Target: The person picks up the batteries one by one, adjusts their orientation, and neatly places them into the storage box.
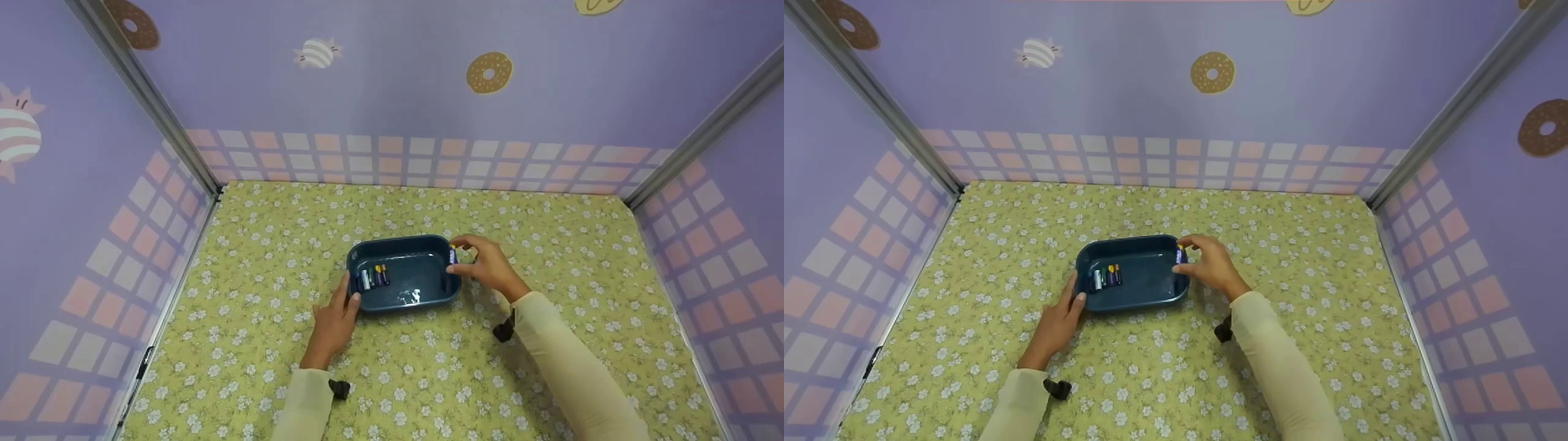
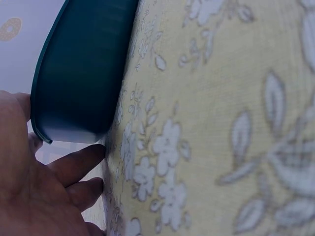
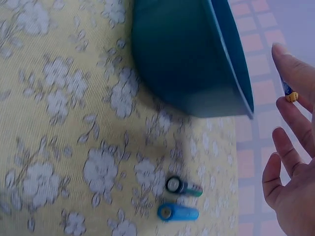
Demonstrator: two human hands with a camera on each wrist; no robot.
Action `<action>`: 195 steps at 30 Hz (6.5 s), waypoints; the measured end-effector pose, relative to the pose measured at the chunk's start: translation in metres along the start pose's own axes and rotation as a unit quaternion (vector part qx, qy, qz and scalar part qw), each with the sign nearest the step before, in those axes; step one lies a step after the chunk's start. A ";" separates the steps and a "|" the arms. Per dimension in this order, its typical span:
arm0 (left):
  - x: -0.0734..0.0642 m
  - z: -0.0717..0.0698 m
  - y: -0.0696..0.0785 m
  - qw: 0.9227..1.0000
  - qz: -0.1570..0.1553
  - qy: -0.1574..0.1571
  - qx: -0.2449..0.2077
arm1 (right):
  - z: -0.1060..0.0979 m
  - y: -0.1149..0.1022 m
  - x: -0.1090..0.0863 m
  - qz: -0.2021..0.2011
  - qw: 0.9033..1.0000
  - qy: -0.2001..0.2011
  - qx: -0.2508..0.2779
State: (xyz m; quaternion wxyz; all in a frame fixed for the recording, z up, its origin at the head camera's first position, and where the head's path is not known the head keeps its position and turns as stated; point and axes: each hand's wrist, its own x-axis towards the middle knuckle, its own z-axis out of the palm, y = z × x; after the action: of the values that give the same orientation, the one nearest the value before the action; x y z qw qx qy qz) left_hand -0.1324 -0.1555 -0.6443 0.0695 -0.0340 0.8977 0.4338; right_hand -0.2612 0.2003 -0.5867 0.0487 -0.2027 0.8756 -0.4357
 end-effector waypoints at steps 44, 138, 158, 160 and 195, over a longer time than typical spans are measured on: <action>0.001 0.001 0.002 1.000 -0.013 0.001 0.006 | 0.078 -0.038 0.058 -0.054 0.997 -0.062 0.007; 0.002 0.002 0.001 0.999 -0.036 -0.007 -0.001 | 0.101 -0.019 0.056 -0.014 0.990 -0.122 -0.074; 0.001 0.002 0.002 1.000 -0.025 0.001 -0.002 | 0.054 -0.038 0.046 -0.047 0.991 -0.102 -0.066; 0.001 0.002 0.002 1.000 -0.025 0.001 0.001 | 0.041 -0.039 0.043 -0.056 0.992 -0.092 -0.066; 0.000 0.003 0.002 0.999 -0.035 -0.001 -0.007 | -0.056 0.066 -0.033 0.113 0.993 -0.003 -0.040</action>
State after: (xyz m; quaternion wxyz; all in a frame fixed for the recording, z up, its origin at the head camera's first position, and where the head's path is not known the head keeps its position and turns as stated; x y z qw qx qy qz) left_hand -0.1321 -0.1519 -0.6452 0.0857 -0.0652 0.8926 0.4379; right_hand -0.2661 0.2904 -0.6070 0.0922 -0.1051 0.9096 -0.3912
